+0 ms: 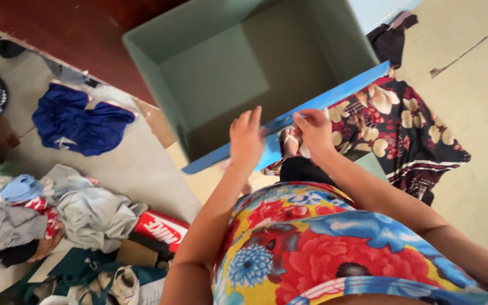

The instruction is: The person assembles a plastic drawer unit by inserting drawers into the frame, marking alignment points with a marker, and adjusting the fit. They repeatedly remove and reinsert drawers to align them correctly.

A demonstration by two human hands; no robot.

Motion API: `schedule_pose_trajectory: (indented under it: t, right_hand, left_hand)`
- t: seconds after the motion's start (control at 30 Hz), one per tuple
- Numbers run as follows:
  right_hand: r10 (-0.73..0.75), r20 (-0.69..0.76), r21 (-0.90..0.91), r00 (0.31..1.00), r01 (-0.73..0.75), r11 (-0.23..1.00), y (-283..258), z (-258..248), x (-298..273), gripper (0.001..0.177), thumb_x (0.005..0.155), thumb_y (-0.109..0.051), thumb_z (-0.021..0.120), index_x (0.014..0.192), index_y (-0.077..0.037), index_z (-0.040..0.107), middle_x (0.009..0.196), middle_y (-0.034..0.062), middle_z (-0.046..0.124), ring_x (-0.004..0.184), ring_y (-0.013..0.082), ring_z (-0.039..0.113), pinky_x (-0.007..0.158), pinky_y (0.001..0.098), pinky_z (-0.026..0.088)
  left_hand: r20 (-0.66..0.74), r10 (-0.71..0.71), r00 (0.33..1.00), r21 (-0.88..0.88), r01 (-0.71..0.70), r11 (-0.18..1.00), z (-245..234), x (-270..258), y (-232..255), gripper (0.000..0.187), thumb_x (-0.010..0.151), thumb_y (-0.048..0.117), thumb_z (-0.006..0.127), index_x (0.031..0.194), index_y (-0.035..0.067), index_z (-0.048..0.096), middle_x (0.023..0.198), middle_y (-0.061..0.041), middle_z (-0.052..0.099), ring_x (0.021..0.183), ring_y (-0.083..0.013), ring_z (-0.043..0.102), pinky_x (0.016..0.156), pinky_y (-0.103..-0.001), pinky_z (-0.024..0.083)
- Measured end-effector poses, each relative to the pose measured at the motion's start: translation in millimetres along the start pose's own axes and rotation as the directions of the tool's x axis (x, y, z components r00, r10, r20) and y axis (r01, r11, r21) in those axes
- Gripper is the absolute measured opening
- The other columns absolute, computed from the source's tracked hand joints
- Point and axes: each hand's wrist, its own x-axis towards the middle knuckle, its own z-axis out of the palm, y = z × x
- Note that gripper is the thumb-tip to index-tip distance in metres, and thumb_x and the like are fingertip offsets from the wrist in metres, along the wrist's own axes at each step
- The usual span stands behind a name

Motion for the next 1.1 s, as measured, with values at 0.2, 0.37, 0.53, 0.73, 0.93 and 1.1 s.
schedule_pose_trajectory:
  t: [0.2, 0.37, 0.53, 0.73, 0.93, 1.1]
  right_hand:
    - [-0.188, 0.247, -0.278, 0.951, 0.255, 0.926, -2, 45, -39, 0.013, 0.076, -0.011, 0.066, 0.078, 0.001, 0.061, 0.064, 0.0029, 0.062, 0.055, 0.0067, 0.058, 0.050, 0.0208, 0.046]
    - [-0.404, 0.281, -0.773, 0.870, 0.455, 0.441, -18, 40, -35, 0.039, 0.068, -0.035, 0.078, 0.061, -0.002, 0.058, 0.054, 0.0108, 0.056, 0.048, 0.0215, 0.051, 0.048, 0.0321, 0.042]
    - [-0.655, 0.202, -0.883, 0.728, 0.425, 0.200, -70, -23, 61, 0.036, 0.078, -0.036, 0.071, 0.096, -0.006, 0.061, 0.094, 0.0112, 0.059, 0.088, 0.0307, 0.054, 0.073, 0.0401, 0.045]
    - [-0.398, -0.122, -0.990, 0.909, -0.082, 0.116, -82, -101, 167, 0.095, 0.054, -0.039, 0.078, 0.125, -0.001, 0.028, 0.120, 0.0199, 0.044, 0.110, 0.0387, 0.039, 0.081, 0.0505, 0.032]
    - [-0.155, -0.156, -0.985, 0.976, -0.142, 0.097, -53, -116, 191, 0.057, 0.068, -0.042, 0.071, 0.102, 0.000, 0.054, 0.098, 0.0191, 0.059, 0.093, 0.0346, 0.057, 0.077, 0.0430, 0.046]
    - [-0.409, -0.191, -0.928, 0.892, -0.027, 0.372, -46, -162, 106, 0.042, 0.061, -0.035, 0.074, 0.084, -0.004, 0.058, 0.078, 0.0150, 0.061, 0.076, 0.0330, 0.058, 0.064, 0.0414, 0.045]
  left_hand:
    - [-0.081, -0.135, 0.988, -0.233, 0.113, 0.966, -74, -25, -39, 0.008, 0.072, 0.008, 0.064, 0.080, 0.007, 0.064, 0.078, -0.009, 0.063, 0.070, -0.0248, 0.061, 0.063, -0.031, 0.049]
    - [-0.079, -0.523, 0.848, 0.060, 0.528, 0.847, -88, -40, -87, 0.039, 0.064, 0.040, 0.079, 0.064, 0.004, 0.062, 0.063, -0.010, 0.060, 0.059, -0.0287, 0.056, 0.057, -0.037, 0.044]
    - [-0.067, -0.494, 0.867, -0.031, 0.493, 0.869, -64, -43, -157, 0.093, 0.067, 0.043, 0.077, 0.123, -0.013, 0.030, 0.122, -0.029, 0.039, 0.114, -0.0396, 0.037, 0.095, -0.039, 0.029]
    - [0.261, -0.634, 0.728, -0.388, 0.681, 0.621, -25, -50, -213, 0.092, 0.065, 0.033, 0.076, 0.125, -0.014, 0.025, 0.123, -0.025, 0.043, 0.112, -0.0302, 0.045, 0.092, -0.034, 0.037]
    - [0.133, -0.639, 0.758, -0.090, 0.651, 0.754, -33, -46, -203, 0.030, 0.076, 0.001, 0.059, 0.105, -0.005, 0.055, 0.098, -0.018, 0.061, 0.087, -0.0257, 0.058, 0.078, -0.036, 0.044]
    - [0.315, -0.496, 0.809, -0.469, 0.587, 0.659, -62, -29, -172, 0.036, 0.074, -0.002, 0.052, 0.110, -0.005, 0.053, 0.102, -0.016, 0.060, 0.089, -0.0222, 0.057, 0.079, -0.033, 0.045]
